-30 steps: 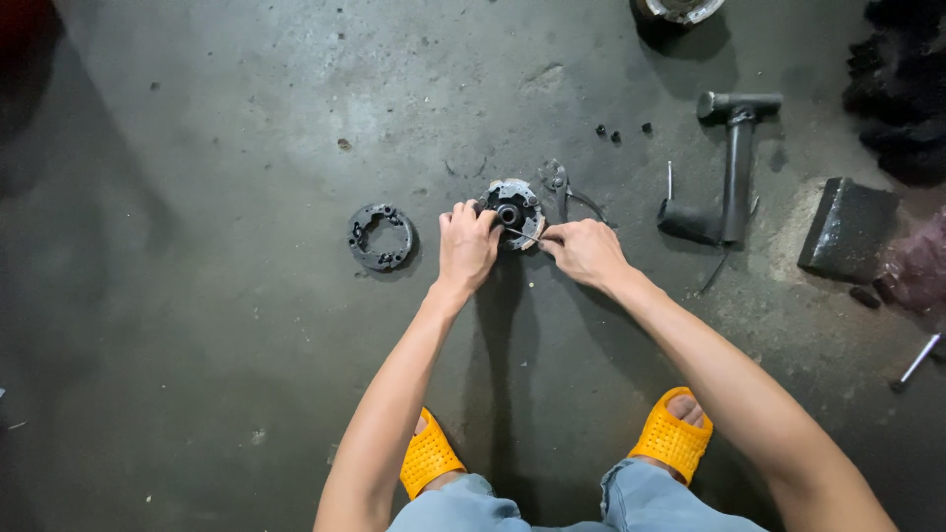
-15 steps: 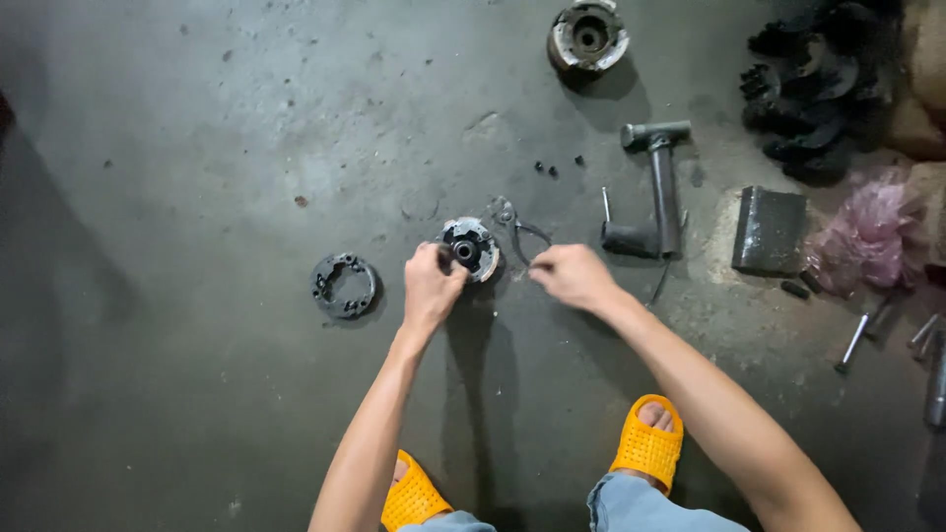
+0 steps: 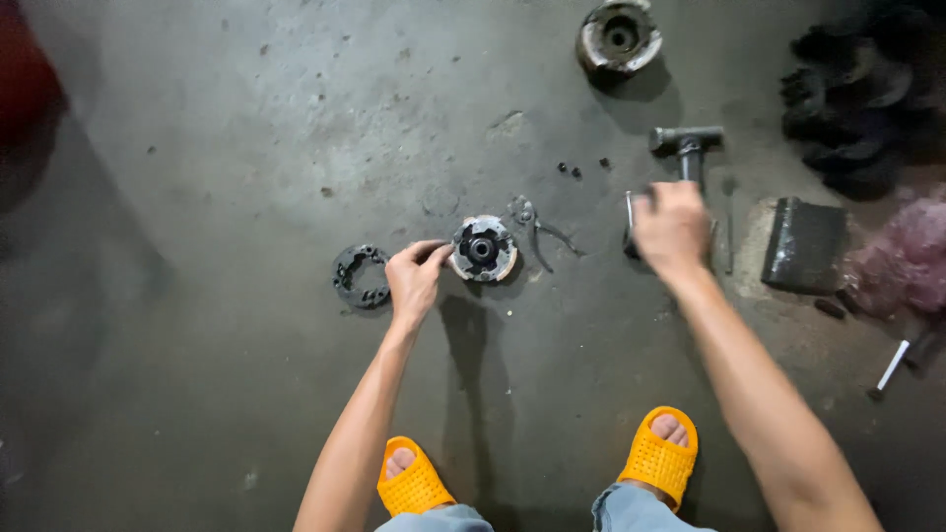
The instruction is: The person kneels on a workshop floor and works on a small circular mechanical hub assembly, fitting curved shoe-like components and springs into it by hand, using a small rod tool to adjust parts, and pressing components into place. They pick up small parts from the floor and reposition the assembly while working.
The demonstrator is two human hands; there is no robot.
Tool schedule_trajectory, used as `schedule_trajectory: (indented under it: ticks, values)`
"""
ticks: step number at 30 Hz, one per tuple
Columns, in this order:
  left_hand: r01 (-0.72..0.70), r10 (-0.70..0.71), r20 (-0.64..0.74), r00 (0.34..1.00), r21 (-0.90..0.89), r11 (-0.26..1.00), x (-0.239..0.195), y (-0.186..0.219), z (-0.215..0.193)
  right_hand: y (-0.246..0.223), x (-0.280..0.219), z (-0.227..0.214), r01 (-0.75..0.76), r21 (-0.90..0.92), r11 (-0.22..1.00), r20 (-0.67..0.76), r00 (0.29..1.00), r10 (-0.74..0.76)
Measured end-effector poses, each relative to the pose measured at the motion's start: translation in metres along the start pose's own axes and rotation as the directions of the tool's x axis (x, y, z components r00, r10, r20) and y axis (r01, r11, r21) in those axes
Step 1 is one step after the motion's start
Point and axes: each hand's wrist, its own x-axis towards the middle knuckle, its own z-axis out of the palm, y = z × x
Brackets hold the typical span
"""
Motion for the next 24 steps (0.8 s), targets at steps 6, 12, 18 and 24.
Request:
schedule_trajectory:
  ticks: [6, 12, 18, 24]
  values:
    - [0.095, -0.096, 0.025, 0.995, 0.060, 0.994, 0.002, 0.009, -0.005, -0.129, 0.006, 0.064, 0.070, -0.032, 0.997, 0.407, 0.912, -0.051]
    - [0.000, -0.001, 0.005, 1.000, 0.154, 0.988, 0.014, -0.018, 0.004, -0.120, -0.020, 0.058, -0.207, 0.337, 0.918, 0.351, 0.933, 0.081]
    - [-0.259, 0.232, 0.123, 0.965, 0.314, 0.913, 0.003, -0.047, 0.023, -0.157, -0.058, 0.042, -0.715, 0.563, 0.414, 0.707, 0.676, 0.206]
    - [0.021, -0.070, 0.210, 0.975, 0.223, 0.975, -0.050, -0.019, -0.005, -0.140, -0.012, 0.020, -0.496, 0.583, 0.644, 0.568, 0.815, 0.114]
